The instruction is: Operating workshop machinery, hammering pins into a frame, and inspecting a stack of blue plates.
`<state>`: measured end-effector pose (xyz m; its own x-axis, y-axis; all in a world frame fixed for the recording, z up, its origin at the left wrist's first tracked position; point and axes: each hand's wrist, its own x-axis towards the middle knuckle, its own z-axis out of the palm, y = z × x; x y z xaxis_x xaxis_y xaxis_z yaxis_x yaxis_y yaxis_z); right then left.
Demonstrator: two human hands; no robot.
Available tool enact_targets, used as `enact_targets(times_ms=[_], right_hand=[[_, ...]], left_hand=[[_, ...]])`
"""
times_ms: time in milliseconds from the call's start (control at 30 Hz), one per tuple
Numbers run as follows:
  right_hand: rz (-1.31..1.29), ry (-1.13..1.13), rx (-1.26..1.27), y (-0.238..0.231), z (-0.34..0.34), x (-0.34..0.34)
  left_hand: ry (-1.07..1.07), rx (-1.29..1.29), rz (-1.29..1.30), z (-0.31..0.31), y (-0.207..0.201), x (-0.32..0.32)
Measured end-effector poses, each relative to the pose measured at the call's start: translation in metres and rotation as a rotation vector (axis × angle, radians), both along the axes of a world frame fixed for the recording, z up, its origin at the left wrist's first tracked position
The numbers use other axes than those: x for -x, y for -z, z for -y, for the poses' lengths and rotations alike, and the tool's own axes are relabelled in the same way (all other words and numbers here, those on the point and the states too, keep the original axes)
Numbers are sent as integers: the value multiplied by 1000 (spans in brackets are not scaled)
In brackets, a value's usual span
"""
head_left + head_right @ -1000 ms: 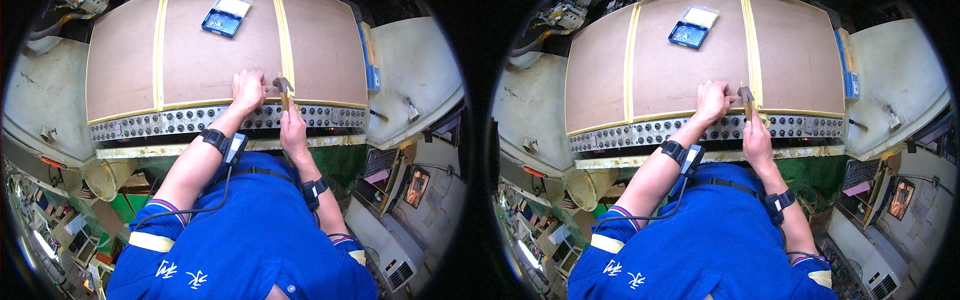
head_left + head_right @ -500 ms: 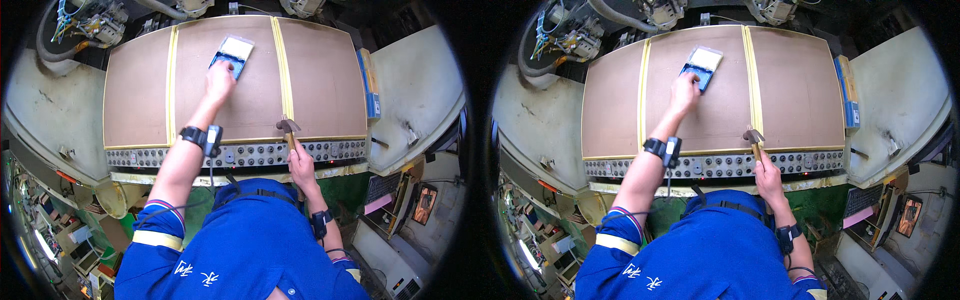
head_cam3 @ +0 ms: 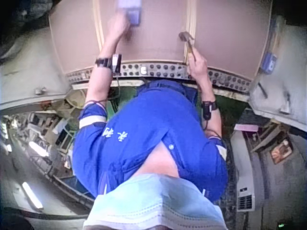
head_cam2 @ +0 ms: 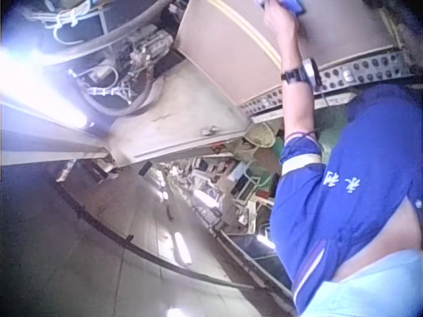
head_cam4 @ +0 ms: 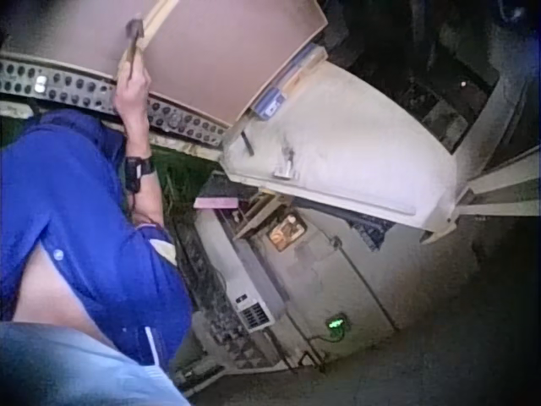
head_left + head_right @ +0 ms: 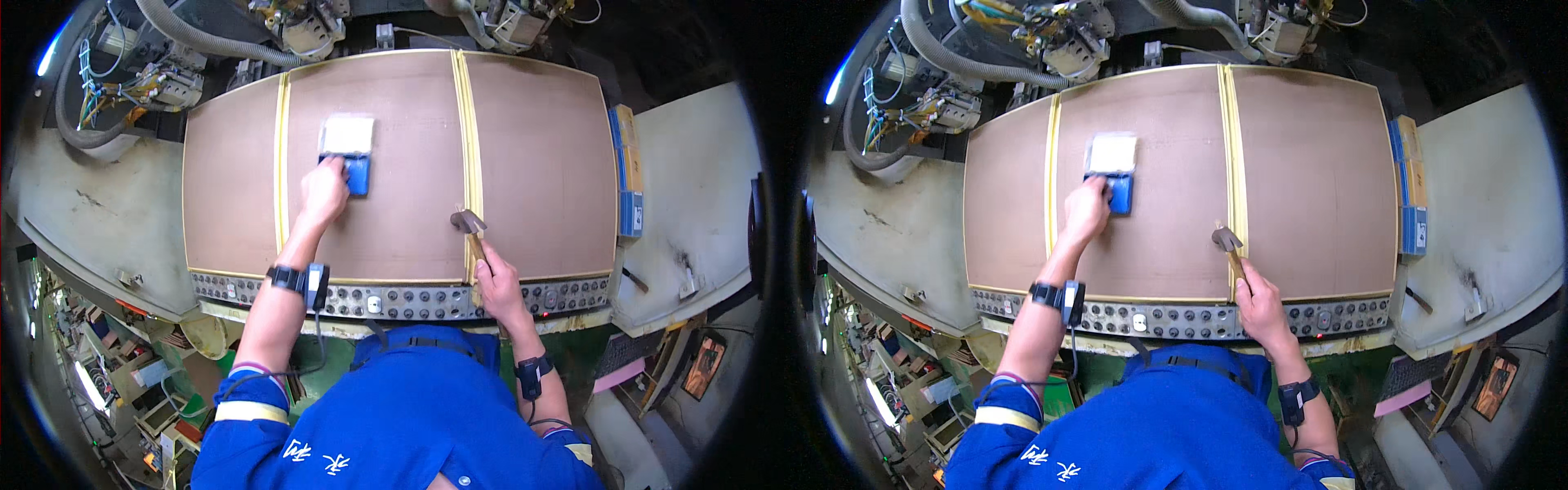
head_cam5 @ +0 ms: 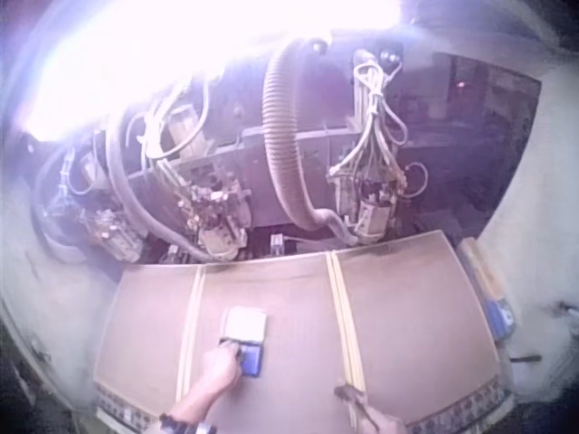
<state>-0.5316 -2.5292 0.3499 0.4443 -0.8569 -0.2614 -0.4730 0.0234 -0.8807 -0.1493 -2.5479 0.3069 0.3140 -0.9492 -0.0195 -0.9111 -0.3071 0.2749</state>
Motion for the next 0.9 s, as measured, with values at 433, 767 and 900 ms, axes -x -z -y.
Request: enact_targets(times_ms=[433, 767, 900], right_hand=[[56, -63, 22, 18, 35, -9], [129, 41, -125, 32, 87, -12], [158, 115, -197, 37, 112, -21]], left_hand=[[-483, 229, -1305, 16, -26, 28], [-279, 206, -1203, 235, 21, 76], [-265, 248, -1051, 285, 39, 64]])
